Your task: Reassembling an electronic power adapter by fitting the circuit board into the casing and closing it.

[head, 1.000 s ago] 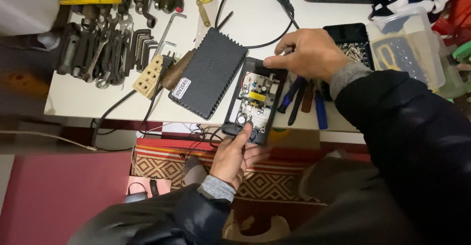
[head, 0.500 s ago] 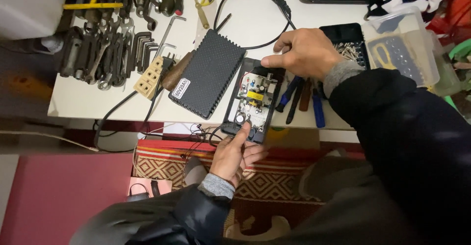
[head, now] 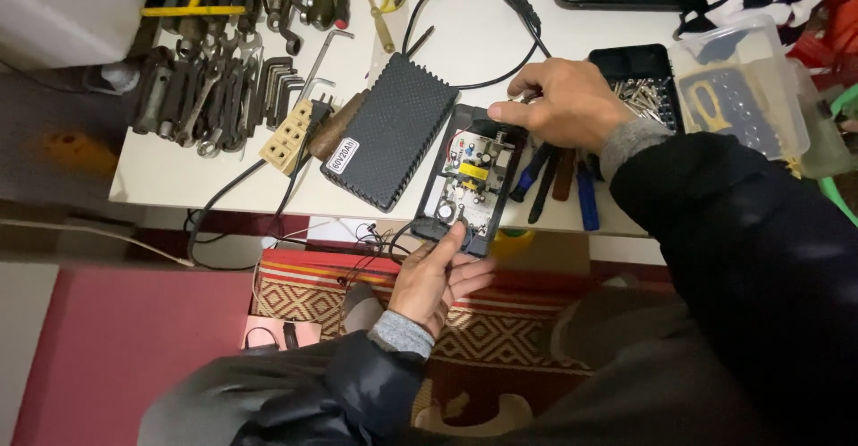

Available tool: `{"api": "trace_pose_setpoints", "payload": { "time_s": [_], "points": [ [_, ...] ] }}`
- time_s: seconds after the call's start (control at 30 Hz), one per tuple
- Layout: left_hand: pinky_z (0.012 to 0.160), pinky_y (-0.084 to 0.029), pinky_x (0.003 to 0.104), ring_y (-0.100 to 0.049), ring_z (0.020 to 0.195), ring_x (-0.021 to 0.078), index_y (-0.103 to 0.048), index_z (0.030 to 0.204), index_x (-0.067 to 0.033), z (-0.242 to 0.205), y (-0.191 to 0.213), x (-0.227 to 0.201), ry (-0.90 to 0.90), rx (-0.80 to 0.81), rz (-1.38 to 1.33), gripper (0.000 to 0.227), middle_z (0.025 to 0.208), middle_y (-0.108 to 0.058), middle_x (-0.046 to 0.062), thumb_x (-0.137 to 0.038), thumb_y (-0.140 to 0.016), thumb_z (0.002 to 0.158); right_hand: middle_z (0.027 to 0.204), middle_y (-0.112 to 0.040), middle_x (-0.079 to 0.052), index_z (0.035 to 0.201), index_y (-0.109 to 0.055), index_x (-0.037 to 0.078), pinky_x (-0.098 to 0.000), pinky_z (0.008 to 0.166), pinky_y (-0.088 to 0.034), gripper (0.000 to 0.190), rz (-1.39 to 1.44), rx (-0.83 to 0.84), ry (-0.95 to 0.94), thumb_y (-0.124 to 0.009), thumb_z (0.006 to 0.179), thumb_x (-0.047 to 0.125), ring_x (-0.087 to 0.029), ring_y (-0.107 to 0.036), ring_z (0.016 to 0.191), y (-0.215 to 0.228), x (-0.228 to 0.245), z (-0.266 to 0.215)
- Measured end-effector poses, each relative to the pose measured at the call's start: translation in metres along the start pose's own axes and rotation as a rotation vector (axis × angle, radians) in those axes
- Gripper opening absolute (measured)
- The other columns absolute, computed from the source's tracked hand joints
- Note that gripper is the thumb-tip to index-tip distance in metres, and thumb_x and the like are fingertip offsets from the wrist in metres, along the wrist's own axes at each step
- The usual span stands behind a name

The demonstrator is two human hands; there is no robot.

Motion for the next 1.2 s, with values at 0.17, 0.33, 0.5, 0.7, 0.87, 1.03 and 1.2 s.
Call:
{"api": "trace_pose_setpoints", "payload": {
  "time_s": [0.17,0.33,0.5,0.7,0.87,1.03,1.2],
  "points": [
    [0.081,-0.063,0.051,-0.073,0.093,0.0420,-0.057,0.119,0.0091,-0.001,0.006,0.002,0.007,0.009,0.018,0.052,0.096,-0.064,0.026,-0.029,-0.073,0.089,0.126,-0.065,-0.021,0.126,-0.069,0.006,-0.0539,0.099,-0.046,0.060,-0.092,0.007,-0.008,-0.068,0.091,0.055,-0.041,-0.059,0.121,0.012,0.021,-0.012],
    [0.074,-0.067,0.040,-0.077,0.081,0.0307,-0.072,0.102,0.0031,-0.013,0.025,-0.004,-0.026,0.043,0.370,0.051,0.097,-0.077,0.023,-0.043,-0.070,0.081,0.129,-0.063,-0.021,0.128,-0.069,0.007,-0.0535,0.092,-0.043,0.061,-0.187,-0.101,0.159,-0.059,0.093,0.056,-0.039,-0.058,0.114,0.014,0.023,-0.011],
    [0.075,-0.056,0.037,-0.073,0.074,0.0173,-0.074,0.090,-0.0216,-0.075,0.021,-0.059,-0.265,-0.070,1.336,0.049,0.080,-0.076,-0.001,-0.068,-0.062,0.079,0.121,-0.065,-0.021,0.132,-0.063,0.000,-0.0471,0.080,-0.053,0.055,-0.126,-0.135,0.185,-0.061,0.100,0.044,-0.033,-0.064,0.094,0.027,0.048,-0.018],
    [0.060,-0.052,0.044,-0.061,0.082,0.0289,-0.065,0.120,-0.0014,-0.022,0.037,-0.098,-1.388,-0.415,1.607,0.070,0.103,-0.066,0.019,-0.064,-0.046,0.097,0.120,-0.067,-0.015,0.125,-0.071,0.005,-0.0455,0.079,-0.049,0.045,-0.017,-0.277,0.265,-0.069,0.097,0.040,-0.029,-0.062,0.091,0.029,0.039,-0.020],
    [0.083,-0.050,0.053,-0.059,0.107,0.0396,-0.061,0.121,-0.0053,0.016,0.039,-0.104,-1.366,-0.503,1.728,0.065,0.134,-0.057,0.024,-0.059,-0.069,0.086,0.114,-0.068,-0.011,0.126,-0.072,0.008,-0.0439,0.072,-0.050,0.041,-0.039,-0.311,0.216,-0.070,0.099,0.039,-0.024,-0.060,0.085,0.051,0.056,-0.045],
    [0.090,-0.046,0.053,-0.053,0.119,0.0391,-0.061,0.126,-0.0099,0.034,0.039,-0.100,-1.260,-0.565,1.805,0.069,0.142,-0.052,0.021,-0.058,-0.075,0.078,0.120,-0.067,-0.011,0.129,-0.069,0.009,-0.0422,0.073,-0.052,0.035,-0.017,-0.279,0.099,-0.070,0.100,0.029,-0.024,-0.059,0.090,0.069,0.081,-0.075],
    [0.093,-0.047,0.062,-0.038,0.137,0.0480,-0.056,0.131,-0.0106,0.037,0.033,-0.097,-1.154,-0.504,1.745,0.079,0.149,-0.043,0.025,-0.048,-0.087,0.069,0.117,-0.065,-0.011,0.132,-0.068,0.011,-0.0421,0.071,-0.049,0.044,-0.029,-0.228,0.021,-0.065,0.098,0.039,-0.024,-0.055,0.086,0.069,0.082,-0.085]
  ]
}}
Point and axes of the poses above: each hand's wrist, its own z-axis towards the middle knuckle, its own y-axis out of the back of the hand, x = y × z, the point moved 1 cm from there along z, towards the middle knuckle
